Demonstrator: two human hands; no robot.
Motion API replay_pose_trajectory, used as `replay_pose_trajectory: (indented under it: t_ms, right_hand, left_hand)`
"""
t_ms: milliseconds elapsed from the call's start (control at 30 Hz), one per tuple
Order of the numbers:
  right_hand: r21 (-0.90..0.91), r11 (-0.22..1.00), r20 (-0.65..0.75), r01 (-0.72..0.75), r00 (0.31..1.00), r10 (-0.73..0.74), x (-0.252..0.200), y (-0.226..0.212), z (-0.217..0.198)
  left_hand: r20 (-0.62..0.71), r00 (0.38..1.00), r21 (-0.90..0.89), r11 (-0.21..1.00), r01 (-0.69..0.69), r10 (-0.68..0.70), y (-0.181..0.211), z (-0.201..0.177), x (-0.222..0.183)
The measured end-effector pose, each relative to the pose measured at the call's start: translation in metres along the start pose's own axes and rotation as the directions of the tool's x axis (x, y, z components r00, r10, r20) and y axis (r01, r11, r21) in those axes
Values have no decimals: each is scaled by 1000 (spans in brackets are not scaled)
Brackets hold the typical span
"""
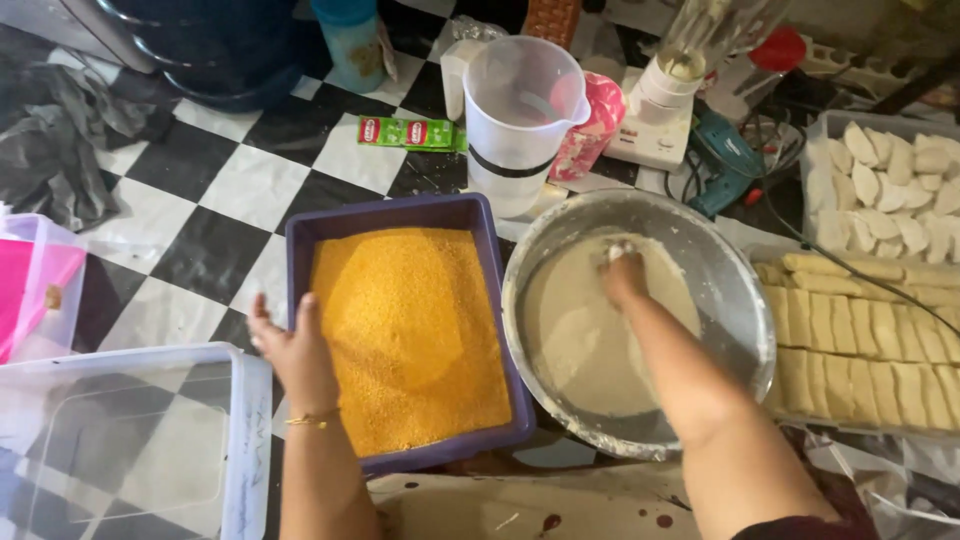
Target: Dipping rectangular food items into a liquid batter and then coating them with orange breadcrumbs.
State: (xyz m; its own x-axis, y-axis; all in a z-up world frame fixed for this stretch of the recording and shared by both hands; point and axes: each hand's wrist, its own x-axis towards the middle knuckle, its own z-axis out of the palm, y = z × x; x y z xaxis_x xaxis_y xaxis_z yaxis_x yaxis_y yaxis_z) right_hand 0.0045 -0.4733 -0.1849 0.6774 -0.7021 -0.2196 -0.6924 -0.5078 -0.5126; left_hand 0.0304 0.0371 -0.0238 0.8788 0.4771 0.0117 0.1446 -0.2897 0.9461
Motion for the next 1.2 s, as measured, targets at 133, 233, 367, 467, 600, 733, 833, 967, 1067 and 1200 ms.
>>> replay_pose_trajectory:
  t_ms: [133,233,367,467,600,733,833,967,1067,1200]
  right_hand:
    - [-3,958,122,285,951,-283,-101,-84,-17]
    - [142,977,341,158,919,-198,-176,-121,-30]
    - [-219,958,593,185,805,-20,-221,-82,-7]
    - [-339,907,719,249,690,79,-200,-10,-1]
    - [9,962,807,273,566,-168,-206,-13,-82]
    - [-117,969,435,218,888,-147,-112,52,-64]
    - [-416,897,113,148,987,-110,-71,90,-76]
    - [-458,887,280,-55,938,203,-22,154,-26]
    - [-556,826,455,90,865,212,-58,159,12]
    - [-587,775,624,234,741,248,-154,79,10]
  left_hand:
    - [33,997,9,998,67,-67,-8,1,5]
    - [41,995,7,996,93,-93,-5,-4,4]
    - [66,993,3,996,94,-94,-1,-3,-4]
    - [127,990,-125,990,70,-54,9,-8,-9]
    - [189,978,-318,937,143,-85,7,-12,-7]
    - [187,970,-254,946,201,-156,8,-12,-7]
    - [196,965,-256,941,219,-172,5,-9,-6]
    - [208,958,-258,933,249,-198,7,-5,-5]
    - [224,952,-238,935,263,-210,6,-4,-6]
    - [234,953,-213,946,245,-194,-1,-3,-4]
